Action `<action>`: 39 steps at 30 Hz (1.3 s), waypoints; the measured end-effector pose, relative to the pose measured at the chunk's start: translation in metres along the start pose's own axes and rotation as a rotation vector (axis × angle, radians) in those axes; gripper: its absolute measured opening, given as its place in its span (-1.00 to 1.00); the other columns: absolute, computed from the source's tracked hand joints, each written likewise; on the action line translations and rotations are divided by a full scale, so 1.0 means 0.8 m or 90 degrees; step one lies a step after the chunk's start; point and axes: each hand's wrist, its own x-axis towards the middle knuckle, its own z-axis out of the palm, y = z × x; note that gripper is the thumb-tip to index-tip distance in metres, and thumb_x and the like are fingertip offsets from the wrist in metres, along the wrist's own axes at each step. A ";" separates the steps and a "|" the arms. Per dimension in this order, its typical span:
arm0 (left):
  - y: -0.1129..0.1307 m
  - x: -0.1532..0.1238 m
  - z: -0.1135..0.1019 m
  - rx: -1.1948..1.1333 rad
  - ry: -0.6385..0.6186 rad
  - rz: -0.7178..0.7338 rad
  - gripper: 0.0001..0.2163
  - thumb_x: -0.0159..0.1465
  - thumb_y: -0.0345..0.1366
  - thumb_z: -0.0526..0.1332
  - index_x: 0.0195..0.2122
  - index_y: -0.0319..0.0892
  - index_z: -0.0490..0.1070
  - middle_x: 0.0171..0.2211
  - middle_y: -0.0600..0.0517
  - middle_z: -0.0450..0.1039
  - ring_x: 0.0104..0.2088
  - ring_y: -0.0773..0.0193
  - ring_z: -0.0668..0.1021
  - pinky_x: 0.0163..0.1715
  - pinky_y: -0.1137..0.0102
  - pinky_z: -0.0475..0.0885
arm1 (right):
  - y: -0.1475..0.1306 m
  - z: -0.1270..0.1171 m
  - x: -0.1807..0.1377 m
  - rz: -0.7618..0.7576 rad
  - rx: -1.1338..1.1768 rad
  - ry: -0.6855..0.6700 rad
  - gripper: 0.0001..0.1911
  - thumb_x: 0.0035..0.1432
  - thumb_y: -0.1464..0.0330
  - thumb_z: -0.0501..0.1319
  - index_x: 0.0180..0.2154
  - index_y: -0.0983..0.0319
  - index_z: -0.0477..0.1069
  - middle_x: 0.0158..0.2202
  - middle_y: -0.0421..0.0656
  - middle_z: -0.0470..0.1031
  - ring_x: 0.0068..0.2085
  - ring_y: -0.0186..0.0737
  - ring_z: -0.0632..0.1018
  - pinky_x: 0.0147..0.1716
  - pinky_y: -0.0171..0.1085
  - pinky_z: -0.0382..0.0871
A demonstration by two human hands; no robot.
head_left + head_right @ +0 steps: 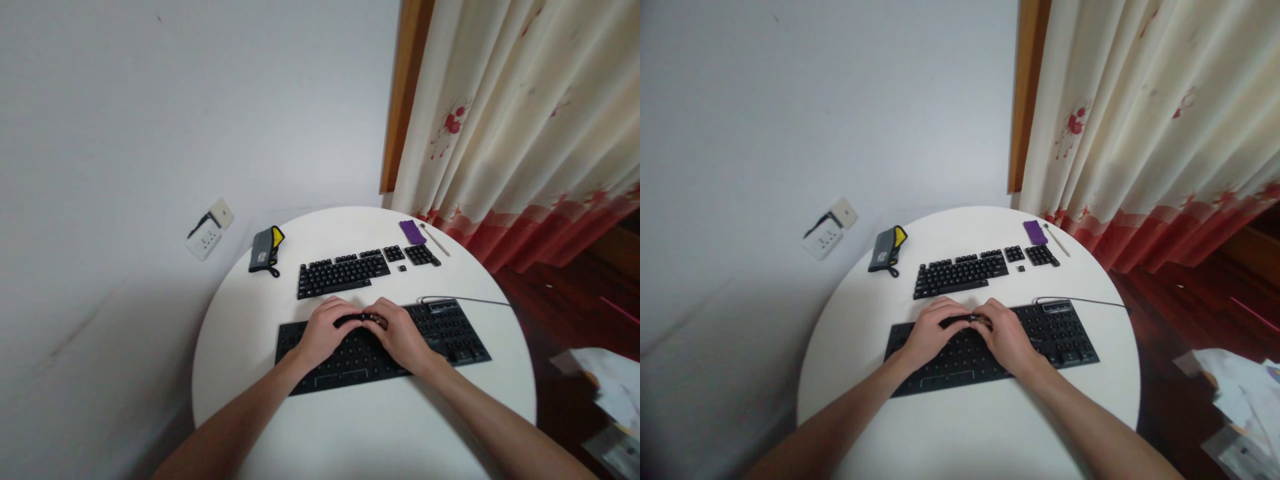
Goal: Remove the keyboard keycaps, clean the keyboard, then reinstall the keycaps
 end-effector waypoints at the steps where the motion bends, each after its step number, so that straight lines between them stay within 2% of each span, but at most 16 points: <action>1: 0.000 0.000 0.000 -0.001 -0.003 -0.001 -0.89 0.25 -0.30 0.32 -0.21 -0.14 0.56 -0.26 -0.03 0.58 -0.21 0.18 0.55 -0.13 0.25 0.46 | 0.000 0.000 -0.001 0.002 -0.003 -0.002 -0.89 0.25 0.38 0.21 -0.19 0.21 0.50 -0.29 -0.14 0.44 -0.27 -0.22 0.49 -0.23 -0.25 0.36; 4: 0.001 0.000 -0.001 0.004 0.007 -0.016 -0.89 0.26 -0.28 0.31 -0.20 -0.13 0.55 -0.25 -0.03 0.58 -0.20 0.17 0.55 -0.12 0.24 0.46 | 0.000 -0.005 0.001 0.001 -0.021 -0.003 -0.88 0.25 0.36 0.21 -0.20 0.21 0.51 -0.30 -0.14 0.46 -0.28 -0.21 0.50 -0.25 -0.25 0.36; 8: 0.005 0.002 -0.004 0.009 0.036 -0.049 -0.86 0.35 -0.28 0.19 -0.21 -0.15 0.55 -0.26 -0.03 0.58 -0.22 0.20 0.56 -0.14 0.29 0.45 | 0.012 -0.031 0.021 0.019 -0.117 0.041 -0.88 0.23 0.35 0.22 -0.21 0.22 0.51 -0.29 -0.12 0.50 -0.28 -0.19 0.51 -0.24 -0.26 0.33; 10: 0.005 0.003 -0.006 0.008 0.040 -0.052 -0.80 0.39 -0.29 0.13 -0.26 -0.16 0.55 -0.29 -0.02 0.58 -0.24 0.21 0.56 -0.17 0.32 0.44 | 0.025 -0.046 0.037 0.069 -0.210 0.037 -0.89 0.21 0.34 0.24 -0.27 0.23 0.52 -0.30 -0.10 0.53 -0.26 -0.16 0.52 -0.25 -0.26 0.31; 13: 0.003 0.003 -0.007 0.010 0.027 -0.051 -0.76 0.40 -0.29 0.10 -0.30 -0.18 0.54 -0.32 -0.01 0.57 -0.25 0.21 0.55 -0.19 0.32 0.43 | 0.045 -0.057 0.059 0.201 -0.329 -0.014 -0.86 0.19 0.31 0.25 -0.33 0.23 0.52 -0.30 -0.06 0.56 -0.22 -0.11 0.54 -0.26 -0.27 0.27; 15: 0.002 0.003 -0.007 0.012 0.015 -0.051 -0.76 0.41 -0.29 0.09 -0.30 -0.18 0.54 -0.32 -0.01 0.57 -0.25 0.21 0.55 -0.19 0.32 0.42 | 0.056 -0.056 0.069 0.258 -0.362 -0.047 -0.86 0.17 0.30 0.26 -0.33 0.23 0.53 -0.31 -0.05 0.57 -0.22 -0.10 0.56 -0.29 -0.28 0.26; 17: 0.001 0.002 -0.007 0.013 0.011 -0.051 -0.75 0.41 -0.29 0.09 -0.30 -0.18 0.54 -0.32 -0.02 0.57 -0.26 0.21 0.55 -0.19 0.32 0.42 | 0.062 -0.050 0.077 0.274 -0.373 -0.063 -0.87 0.16 0.31 0.26 -0.34 0.24 0.53 -0.31 -0.03 0.58 -0.24 -0.08 0.57 -0.32 -0.28 0.26; 27: 0.003 0.002 -0.008 0.017 0.007 -0.055 -0.73 0.41 -0.28 0.07 -0.33 -0.18 0.53 -0.35 -0.01 0.56 -0.28 0.21 0.55 -0.21 0.31 0.42 | 0.070 -0.033 0.089 0.292 -0.409 -0.066 -0.78 0.17 0.26 0.24 -0.24 0.27 0.53 -0.20 0.06 0.57 -0.18 -0.03 0.58 -0.27 -0.25 0.30; 39: 0.003 0.002 -0.009 0.015 -0.006 -0.046 -0.74 0.41 -0.30 0.06 -0.34 -0.18 0.51 -0.36 -0.01 0.55 -0.29 0.22 0.55 -0.21 0.32 0.42 | 0.075 -0.025 0.095 0.299 -0.417 -0.062 -0.78 0.19 0.25 0.23 -0.23 0.26 0.53 -0.21 0.04 0.58 -0.18 -0.04 0.58 -0.26 -0.25 0.31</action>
